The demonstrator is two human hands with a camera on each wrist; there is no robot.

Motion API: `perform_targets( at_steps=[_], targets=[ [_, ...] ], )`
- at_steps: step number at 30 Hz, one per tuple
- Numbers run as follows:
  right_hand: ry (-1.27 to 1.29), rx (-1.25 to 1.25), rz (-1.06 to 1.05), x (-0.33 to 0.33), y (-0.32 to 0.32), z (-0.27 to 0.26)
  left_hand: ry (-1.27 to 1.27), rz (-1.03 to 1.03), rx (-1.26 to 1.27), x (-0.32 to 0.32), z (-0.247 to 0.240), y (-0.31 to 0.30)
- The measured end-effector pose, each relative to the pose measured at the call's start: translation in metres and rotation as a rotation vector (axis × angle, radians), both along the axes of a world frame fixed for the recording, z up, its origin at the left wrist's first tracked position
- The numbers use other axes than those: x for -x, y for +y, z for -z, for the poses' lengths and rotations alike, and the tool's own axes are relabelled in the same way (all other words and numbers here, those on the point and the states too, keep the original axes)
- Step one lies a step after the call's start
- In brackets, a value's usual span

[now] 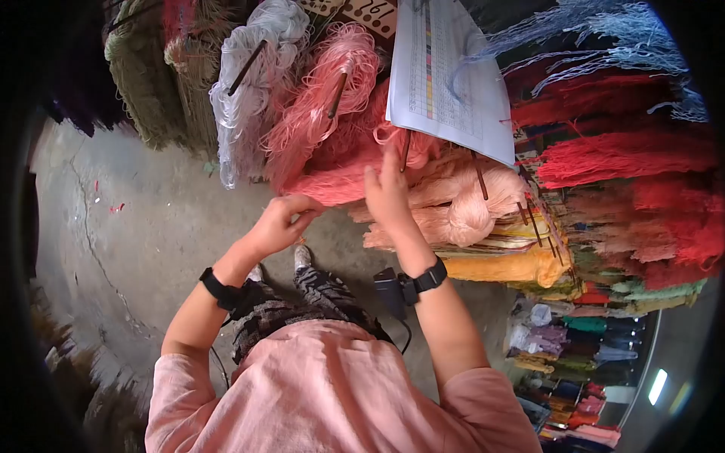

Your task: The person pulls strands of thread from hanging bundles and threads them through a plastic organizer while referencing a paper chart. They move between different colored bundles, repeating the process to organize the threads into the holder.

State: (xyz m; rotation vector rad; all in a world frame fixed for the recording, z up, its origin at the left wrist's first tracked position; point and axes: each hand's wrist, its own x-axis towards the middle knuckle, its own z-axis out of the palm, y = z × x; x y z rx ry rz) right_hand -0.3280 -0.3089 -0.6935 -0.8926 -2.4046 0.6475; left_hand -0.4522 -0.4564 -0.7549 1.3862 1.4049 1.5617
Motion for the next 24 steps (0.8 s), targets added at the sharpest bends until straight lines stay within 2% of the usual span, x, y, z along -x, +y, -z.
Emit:
perform_targets(
  at_steps=[2, 5, 6, 9, 10, 13, 14, 17, 18, 21, 24],
  targets=[
    [-0.003, 0.035, 0.041, -0.011, 0.011, 0.001, 0.015, -0.004, -0.069, -0.006, -0.012, 0.015],
    [0.018, 0.138, 0.134, -0.008, 0.011, -0.011, 0.0, -0.237, -0.231, -0.019, -0.015, 0.049],
    [0.031, 0.02, 0.12, -0.006, 0.009, -0.014, 0.064, -0.325, -0.233, -0.019, -0.013, 0.062],
    [0.053, 0.079, 0.027, -0.011, 0.02, -0.01, 0.079, -0.633, -0.175, -0.025, -0.006, 0.097],
    [0.016, 0.138, 0.023, -0.011, 0.019, -0.017, 0.066, -0.65, -0.133, -0.022, 0.0, 0.11],
    [0.045, 0.278, -0.037, -0.012, 0.018, -0.025, -0.004, -0.647, -0.094, -0.019, 0.017, 0.135],
    [0.08, 0.285, -0.06, -0.014, 0.02, -0.022, 0.025, -0.646, -0.158, -0.015, 0.022, 0.14],
    [0.156, 0.282, -0.1, -0.015, 0.026, -0.016, -0.151, -0.498, -0.102, -0.008, 0.041, 0.146],
    [0.155, 0.267, -0.094, -0.015, 0.026, -0.018, -0.195, -0.495, -0.065, -0.007, 0.035, 0.135],
    [0.142, 0.33, -0.143, -0.019, 0.035, -0.016, -0.471, -0.281, 0.266, 0.001, 0.009, 0.098],
    [0.233, 0.57, -0.174, -0.014, 0.035, -0.014, -0.907, -0.042, -0.001, -0.012, 0.004, 0.08]
  ],
)
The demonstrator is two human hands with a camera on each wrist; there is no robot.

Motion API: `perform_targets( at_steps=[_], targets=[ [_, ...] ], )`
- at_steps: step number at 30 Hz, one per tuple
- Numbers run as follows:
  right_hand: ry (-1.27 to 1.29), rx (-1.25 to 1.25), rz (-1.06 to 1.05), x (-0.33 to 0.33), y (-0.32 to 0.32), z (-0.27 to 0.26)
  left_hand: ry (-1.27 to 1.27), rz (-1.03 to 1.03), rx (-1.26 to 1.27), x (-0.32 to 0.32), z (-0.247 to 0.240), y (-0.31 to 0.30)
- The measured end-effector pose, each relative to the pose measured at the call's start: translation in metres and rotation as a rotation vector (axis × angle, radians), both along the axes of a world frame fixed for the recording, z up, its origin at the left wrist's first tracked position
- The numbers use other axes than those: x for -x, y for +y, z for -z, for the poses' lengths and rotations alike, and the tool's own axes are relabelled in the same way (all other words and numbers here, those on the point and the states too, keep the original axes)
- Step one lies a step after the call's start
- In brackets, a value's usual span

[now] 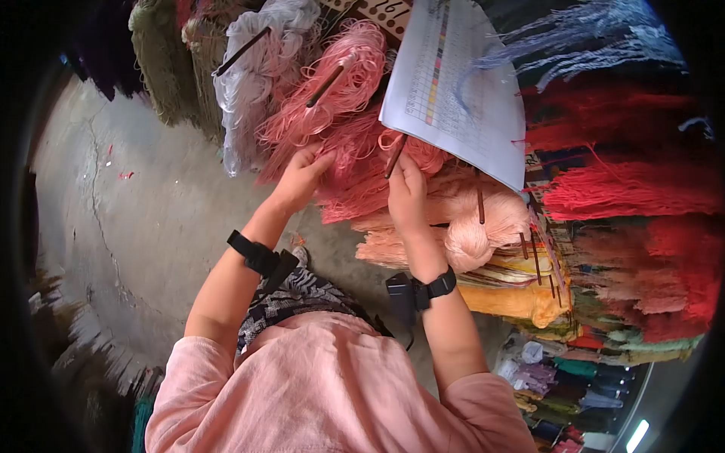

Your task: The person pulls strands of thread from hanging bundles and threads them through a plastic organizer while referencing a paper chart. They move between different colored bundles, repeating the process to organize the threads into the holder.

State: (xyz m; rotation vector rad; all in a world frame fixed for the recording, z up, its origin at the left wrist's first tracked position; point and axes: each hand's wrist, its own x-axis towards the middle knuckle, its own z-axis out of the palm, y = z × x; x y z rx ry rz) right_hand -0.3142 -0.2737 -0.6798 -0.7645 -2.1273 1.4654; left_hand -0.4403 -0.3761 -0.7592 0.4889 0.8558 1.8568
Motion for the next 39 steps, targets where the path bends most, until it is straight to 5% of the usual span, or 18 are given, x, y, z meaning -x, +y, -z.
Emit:
perform_targets(
  at_steps=[4, 8, 13, 16, 17, 19, 24, 39],
  targets=[
    [0.137, 0.365, 0.008, 0.007, -0.006, -0.002, -0.461, 0.143, -0.219, -0.022, -0.008, -0.009],
    [0.217, 0.53, 0.007, 0.009, -0.005, 0.0, -0.497, 0.202, -0.241, -0.027, -0.019, -0.02],
    [0.038, 0.062, 0.123, 0.007, 0.003, 0.001, 0.26, -0.001, 0.011, -0.043, -0.022, -0.019],
    [0.169, 0.753, 0.241, -0.017, 0.013, 0.002, 0.761, -0.211, -0.038, -0.071, -0.043, -0.008],
    [0.315, 0.931, 0.2, -0.03, 0.001, -0.006, 0.793, -0.29, -0.025, -0.077, -0.051, -0.007],
    [-0.234, 0.213, 0.004, -0.047, 0.032, 0.019, 0.819, -0.281, 0.037, -0.084, -0.062, -0.007],
    [-0.021, 0.45, 0.108, -0.018, 0.025, 0.004, 0.897, -0.366, 0.066, -0.077, -0.062, -0.01],
    [-0.1, 0.577, 0.128, -0.02, 0.049, 0.003, 0.949, -0.192, 0.058, -0.077, -0.055, -0.019]
  ],
)
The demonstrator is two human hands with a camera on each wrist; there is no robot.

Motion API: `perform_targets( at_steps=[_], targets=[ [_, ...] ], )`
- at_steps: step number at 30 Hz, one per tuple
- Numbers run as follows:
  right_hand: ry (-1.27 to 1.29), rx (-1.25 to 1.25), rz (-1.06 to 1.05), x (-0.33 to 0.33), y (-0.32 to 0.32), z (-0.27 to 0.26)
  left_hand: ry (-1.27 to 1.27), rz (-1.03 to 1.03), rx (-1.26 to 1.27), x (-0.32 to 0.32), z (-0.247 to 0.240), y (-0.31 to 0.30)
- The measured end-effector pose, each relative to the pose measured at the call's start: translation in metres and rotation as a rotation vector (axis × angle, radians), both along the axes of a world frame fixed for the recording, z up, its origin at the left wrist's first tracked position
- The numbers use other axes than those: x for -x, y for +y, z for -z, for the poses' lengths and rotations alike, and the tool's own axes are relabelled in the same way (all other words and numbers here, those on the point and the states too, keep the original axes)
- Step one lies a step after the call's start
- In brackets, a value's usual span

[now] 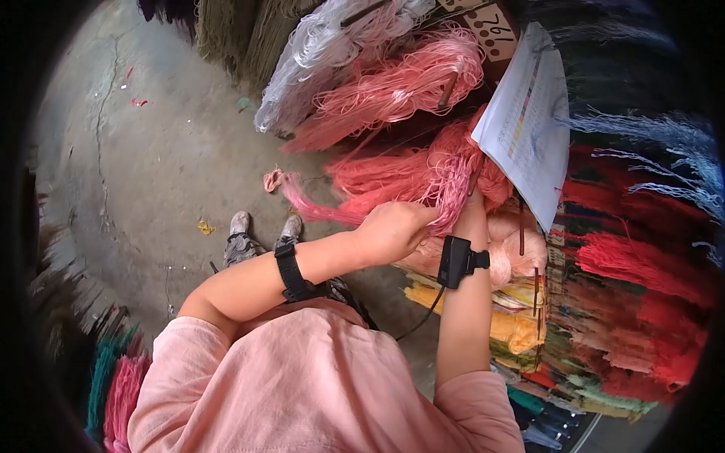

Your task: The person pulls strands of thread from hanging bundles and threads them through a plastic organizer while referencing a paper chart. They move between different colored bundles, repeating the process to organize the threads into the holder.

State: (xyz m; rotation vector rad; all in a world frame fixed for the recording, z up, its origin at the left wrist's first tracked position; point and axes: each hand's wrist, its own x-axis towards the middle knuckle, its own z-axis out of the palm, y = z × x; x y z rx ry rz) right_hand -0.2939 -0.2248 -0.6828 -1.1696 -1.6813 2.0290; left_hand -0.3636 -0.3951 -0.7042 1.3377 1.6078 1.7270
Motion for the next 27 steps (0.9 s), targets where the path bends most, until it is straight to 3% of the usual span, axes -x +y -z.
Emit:
perform_targets(
  at_steps=[4, 7, 8, 10, 12, 13, 16, 17, 20, 27],
  targets=[
    [-0.066, 0.115, 0.017, 0.009, 0.008, 0.009, 0.016, -0.05, -0.014, -0.002, 0.007, 0.001],
    [-0.095, 0.197, 0.056, 0.013, 0.021, 0.014, -0.477, 0.085, -0.008, 0.009, 0.021, -0.004],
    [-0.067, 0.049, 0.009, 0.004, 0.042, 0.035, -0.667, 0.164, -0.102, 0.015, 0.028, -0.006],
    [-0.13, -0.143, 0.013, 0.016, 0.007, 0.028, -1.17, 0.279, -0.172, 0.023, 0.029, -0.018],
    [-0.184, -0.259, -0.202, 0.009, -0.008, 0.024, -1.421, 0.417, -0.26, 0.032, 0.027, -0.029],
    [-0.114, -0.188, -0.162, 0.009, -0.024, 0.015, -1.51, 0.448, -0.266, 0.034, 0.022, -0.033],
    [0.253, 0.168, -0.042, 0.021, -0.067, -0.015, -1.543, 0.525, -0.239, 0.036, 0.016, -0.034],
    [0.365, 0.186, -0.088, 0.028, -0.075, -0.021, -1.584, 0.565, -0.248, 0.035, 0.012, -0.035],
    [0.479, 0.47, -0.102, 0.033, -0.079, -0.028, -1.581, 0.558, -0.224, 0.029, 0.009, -0.032],
    [0.478, 0.363, -0.061, 0.021, -0.072, -0.019, -1.478, 0.331, -0.102, 0.033, 0.021, -0.035]
  ],
)
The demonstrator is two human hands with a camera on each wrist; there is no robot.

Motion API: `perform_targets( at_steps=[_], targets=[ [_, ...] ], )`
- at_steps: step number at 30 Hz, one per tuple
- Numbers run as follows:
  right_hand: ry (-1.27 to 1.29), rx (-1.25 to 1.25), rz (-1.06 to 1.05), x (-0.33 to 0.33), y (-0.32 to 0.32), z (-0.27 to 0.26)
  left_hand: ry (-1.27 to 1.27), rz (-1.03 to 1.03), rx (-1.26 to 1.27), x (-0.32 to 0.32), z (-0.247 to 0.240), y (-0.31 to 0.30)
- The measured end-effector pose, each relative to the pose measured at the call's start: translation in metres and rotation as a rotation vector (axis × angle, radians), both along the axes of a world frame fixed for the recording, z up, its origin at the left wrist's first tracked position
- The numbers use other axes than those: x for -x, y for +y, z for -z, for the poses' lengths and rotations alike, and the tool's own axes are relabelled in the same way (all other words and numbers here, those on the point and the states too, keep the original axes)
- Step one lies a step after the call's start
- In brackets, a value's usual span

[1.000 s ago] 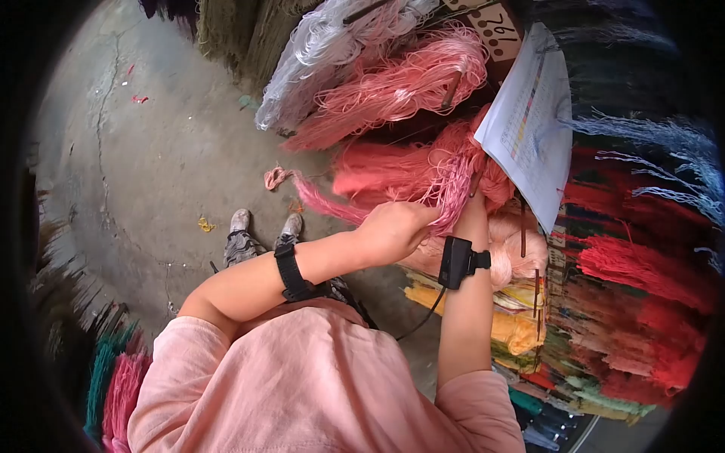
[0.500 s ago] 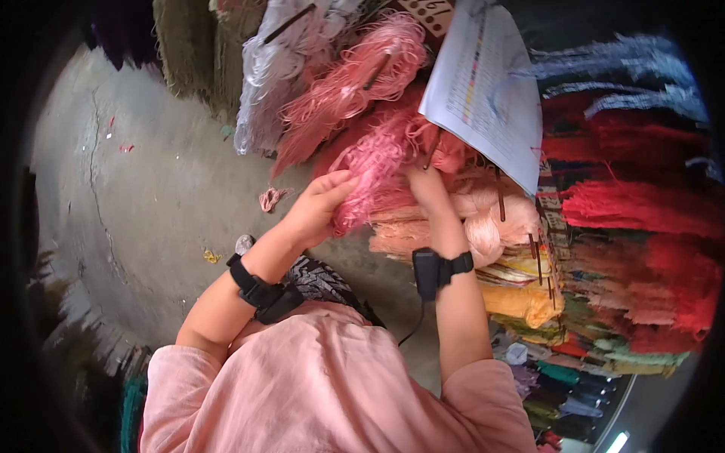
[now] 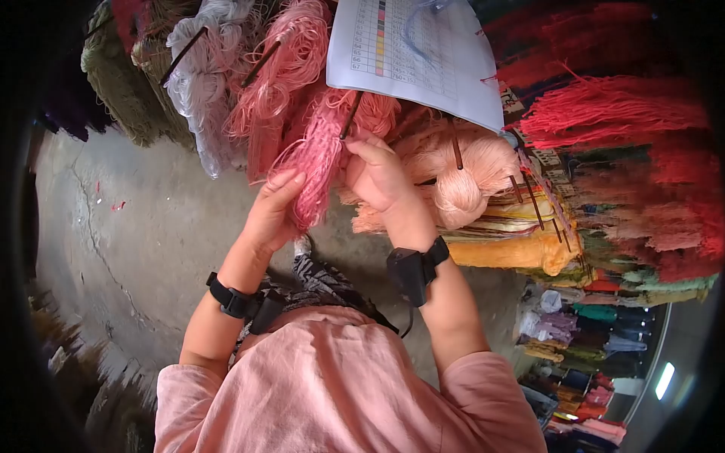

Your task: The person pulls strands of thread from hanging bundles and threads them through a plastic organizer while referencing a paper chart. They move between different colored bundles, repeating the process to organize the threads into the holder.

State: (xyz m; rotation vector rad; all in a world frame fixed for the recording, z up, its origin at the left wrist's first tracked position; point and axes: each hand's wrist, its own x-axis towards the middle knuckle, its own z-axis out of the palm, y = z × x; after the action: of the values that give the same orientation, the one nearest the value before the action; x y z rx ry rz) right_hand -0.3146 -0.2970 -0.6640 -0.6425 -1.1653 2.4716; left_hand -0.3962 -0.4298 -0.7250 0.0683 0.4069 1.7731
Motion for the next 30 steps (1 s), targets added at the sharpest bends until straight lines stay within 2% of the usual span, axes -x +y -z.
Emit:
perform_targets(
  at_steps=[4, 7, 10, 14, 18, 21, 22, 25, 26, 27, 29, 30],
  targets=[
    [0.002, 0.007, -0.096, -0.004, 0.001, -0.009, 0.029, -0.093, 0.061, 0.009, 0.007, -0.001],
    [-0.003, 0.059, -0.127, 0.003, 0.001, -0.01, 0.036, -0.088, 0.05, 0.012, 0.01, -0.002],
    [-0.007, 0.085, -0.012, 0.02, -0.007, -0.007, 0.066, -0.001, -0.123, 0.009, 0.007, -0.003],
    [-0.006, 0.072, -0.006, 0.024, 0.0, 0.001, 0.035, 0.086, -0.153, 0.009, 0.01, -0.003],
    [0.015, 0.046, 0.02, 0.023, 0.001, 0.0, 0.031, -0.057, 0.098, 0.024, 0.013, -0.002],
    [0.025, 0.09, 0.016, 0.018, 0.007, 0.004, 0.195, -0.158, 0.215, 0.036, 0.019, -0.002],
    [0.035, 0.107, 0.012, 0.017, 0.01, 0.005, 0.38, -0.259, 0.368, 0.039, 0.022, -0.003],
    [-0.005, 0.064, 0.032, 0.016, 0.01, 0.001, 0.892, -0.754, 0.571, 0.03, 0.005, -0.006],
    [-0.02, 0.034, 0.045, 0.017, 0.009, 0.0, 0.897, -0.764, 0.411, 0.026, 0.001, -0.009],
    [-0.039, 0.006, 0.058, 0.018, 0.007, -0.002, 0.782, -0.651, 0.33, 0.016, -0.019, -0.012],
    [-0.055, -0.022, 0.079, 0.02, 0.003, -0.004, 0.793, -0.46, 0.216, 0.0, -0.029, -0.01],
    [-0.05, -0.024, 0.087, 0.021, 0.002, -0.005, 0.789, -0.414, 0.253, -0.004, -0.035, -0.005]
  ],
)
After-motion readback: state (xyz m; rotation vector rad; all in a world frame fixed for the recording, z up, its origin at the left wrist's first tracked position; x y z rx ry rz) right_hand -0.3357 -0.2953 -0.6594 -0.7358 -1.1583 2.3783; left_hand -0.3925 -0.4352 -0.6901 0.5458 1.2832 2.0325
